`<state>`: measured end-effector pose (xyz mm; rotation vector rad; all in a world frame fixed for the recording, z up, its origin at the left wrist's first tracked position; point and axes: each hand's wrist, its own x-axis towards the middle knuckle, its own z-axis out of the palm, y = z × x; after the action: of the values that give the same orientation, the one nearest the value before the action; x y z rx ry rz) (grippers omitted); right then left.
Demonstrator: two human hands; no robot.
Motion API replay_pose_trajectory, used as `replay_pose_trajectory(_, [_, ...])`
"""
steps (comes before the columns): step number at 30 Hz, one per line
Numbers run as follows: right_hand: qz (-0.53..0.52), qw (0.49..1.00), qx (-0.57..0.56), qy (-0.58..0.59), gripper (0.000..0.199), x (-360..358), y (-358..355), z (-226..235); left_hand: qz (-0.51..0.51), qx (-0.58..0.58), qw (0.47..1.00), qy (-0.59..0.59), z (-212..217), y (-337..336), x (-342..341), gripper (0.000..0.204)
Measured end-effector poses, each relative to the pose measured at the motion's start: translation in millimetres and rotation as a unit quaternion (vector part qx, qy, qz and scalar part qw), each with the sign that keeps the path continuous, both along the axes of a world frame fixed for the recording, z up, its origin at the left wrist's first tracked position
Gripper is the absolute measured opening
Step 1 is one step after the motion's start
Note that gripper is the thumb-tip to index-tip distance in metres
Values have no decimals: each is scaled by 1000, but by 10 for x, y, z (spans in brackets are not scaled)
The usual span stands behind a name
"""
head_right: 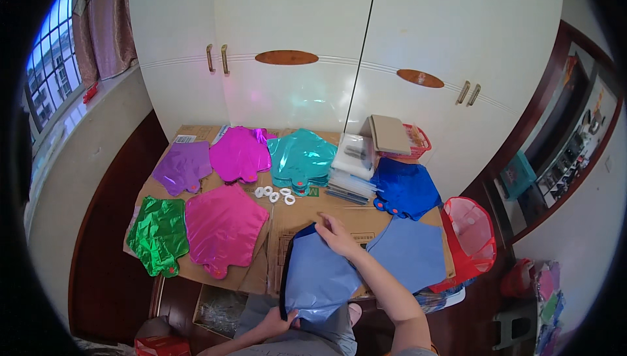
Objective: Folding colorful plastic bags and placing them into clear plastic retail packaging envelopes.
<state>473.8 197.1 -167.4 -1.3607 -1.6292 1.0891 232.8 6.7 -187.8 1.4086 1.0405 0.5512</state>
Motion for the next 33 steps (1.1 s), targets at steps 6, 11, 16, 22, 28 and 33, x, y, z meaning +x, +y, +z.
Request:
replay_pose_trajectory(6, [-5, 973, -195, 126, 49, -96, 71, 337, 11, -156, 984, -87, 44, 47, -126, 28])
replay_pose_trajectory(11, [49, 982, -159, -84, 55, -126, 251, 517, 70, -501, 801, -321, -169, 53, -59, 43])
replay_pose_trajectory(16, [91, 936, -150, -306, 76, -348, 467, 670, 21, -544, 753, -369, -274, 25, -49, 42])
replay_pose_trajectory(22, [69, 879, -51, -469, 67, -573, 652, 488, 32, -560, 760, -328, -170, 10, 46, 39])
replay_pose_trajectory(28, [102, 947, -157, -260, 38, -297, 725, 350, 67, -556, 756, -339, -87, -4, 92, 46])
replay_pose_trajectory(33, [79, 972, -127, -181, 43, -178, 691, 292, 88, -557, 761, -320, 1, 14, 141, 62])
